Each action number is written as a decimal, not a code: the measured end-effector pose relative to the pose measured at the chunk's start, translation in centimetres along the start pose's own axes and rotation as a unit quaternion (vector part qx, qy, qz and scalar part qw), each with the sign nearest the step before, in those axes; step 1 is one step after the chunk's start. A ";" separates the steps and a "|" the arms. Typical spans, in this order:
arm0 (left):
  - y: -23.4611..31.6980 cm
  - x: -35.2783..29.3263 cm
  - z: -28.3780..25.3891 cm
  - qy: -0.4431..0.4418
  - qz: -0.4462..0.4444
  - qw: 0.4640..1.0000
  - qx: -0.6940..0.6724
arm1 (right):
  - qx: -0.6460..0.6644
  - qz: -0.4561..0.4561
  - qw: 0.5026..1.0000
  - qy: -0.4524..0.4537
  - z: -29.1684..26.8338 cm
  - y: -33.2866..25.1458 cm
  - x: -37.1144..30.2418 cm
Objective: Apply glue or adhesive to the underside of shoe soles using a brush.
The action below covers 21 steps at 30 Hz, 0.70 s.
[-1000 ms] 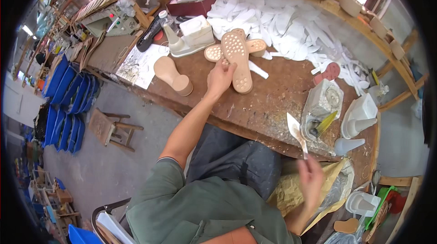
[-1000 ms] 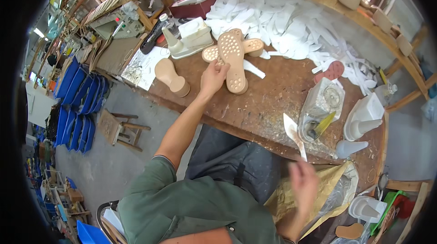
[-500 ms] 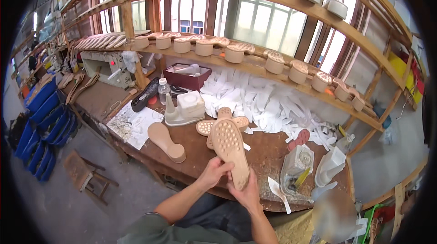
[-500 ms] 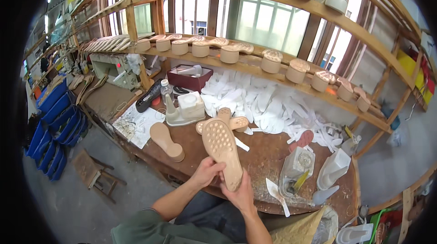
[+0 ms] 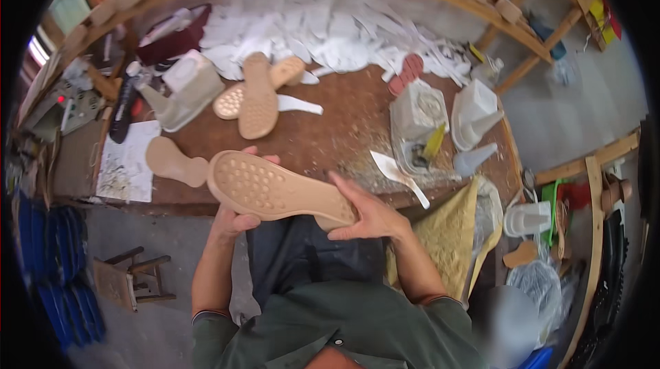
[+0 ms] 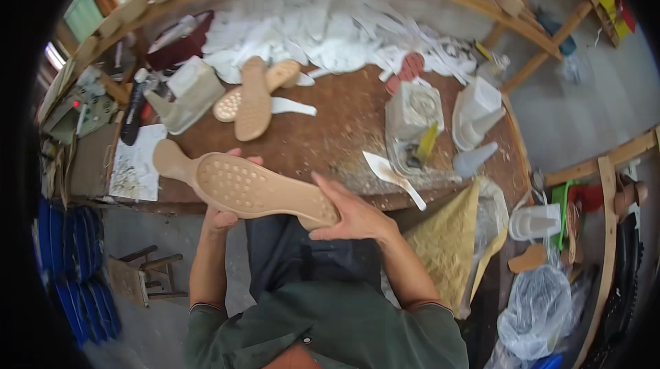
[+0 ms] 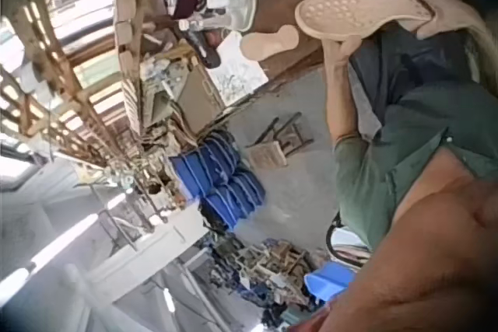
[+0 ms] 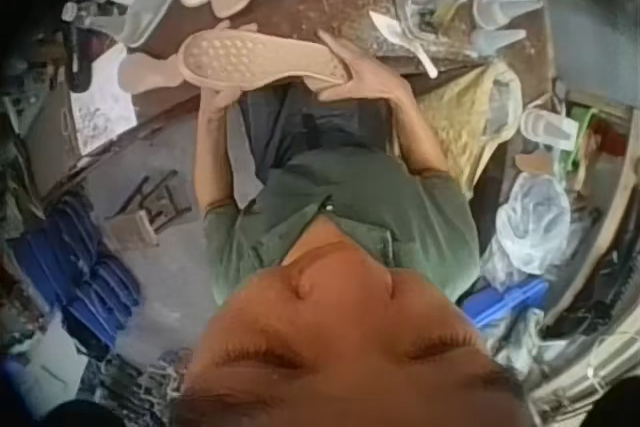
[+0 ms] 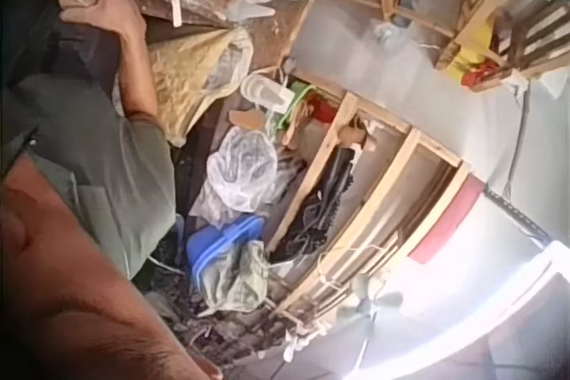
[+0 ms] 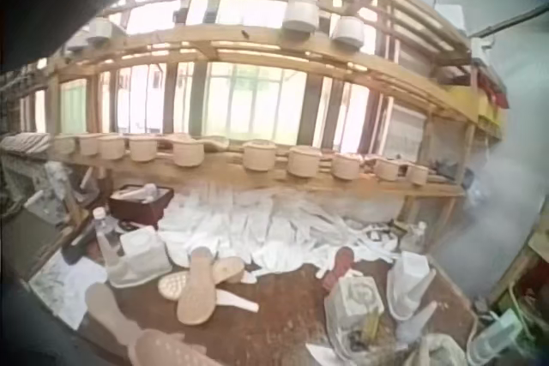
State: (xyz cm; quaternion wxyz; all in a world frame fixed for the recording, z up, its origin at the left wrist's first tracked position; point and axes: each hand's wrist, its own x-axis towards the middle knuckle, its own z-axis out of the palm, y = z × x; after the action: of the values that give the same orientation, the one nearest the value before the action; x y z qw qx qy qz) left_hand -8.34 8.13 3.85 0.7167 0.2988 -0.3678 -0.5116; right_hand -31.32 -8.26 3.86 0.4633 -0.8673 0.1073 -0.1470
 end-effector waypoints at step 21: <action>-11.9 4.2 7.8 0.150 0.073 0.901 0.399 | 0.057 0.298 0.892 0.335 -14.7 4.8 -4.8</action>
State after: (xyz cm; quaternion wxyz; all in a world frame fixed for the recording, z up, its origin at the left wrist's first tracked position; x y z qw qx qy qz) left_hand -20.10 0.22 -0.50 0.6193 0.6057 -0.4498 -0.2172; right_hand -41.26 -20.70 6.91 0.4706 -0.6660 0.5009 -0.2901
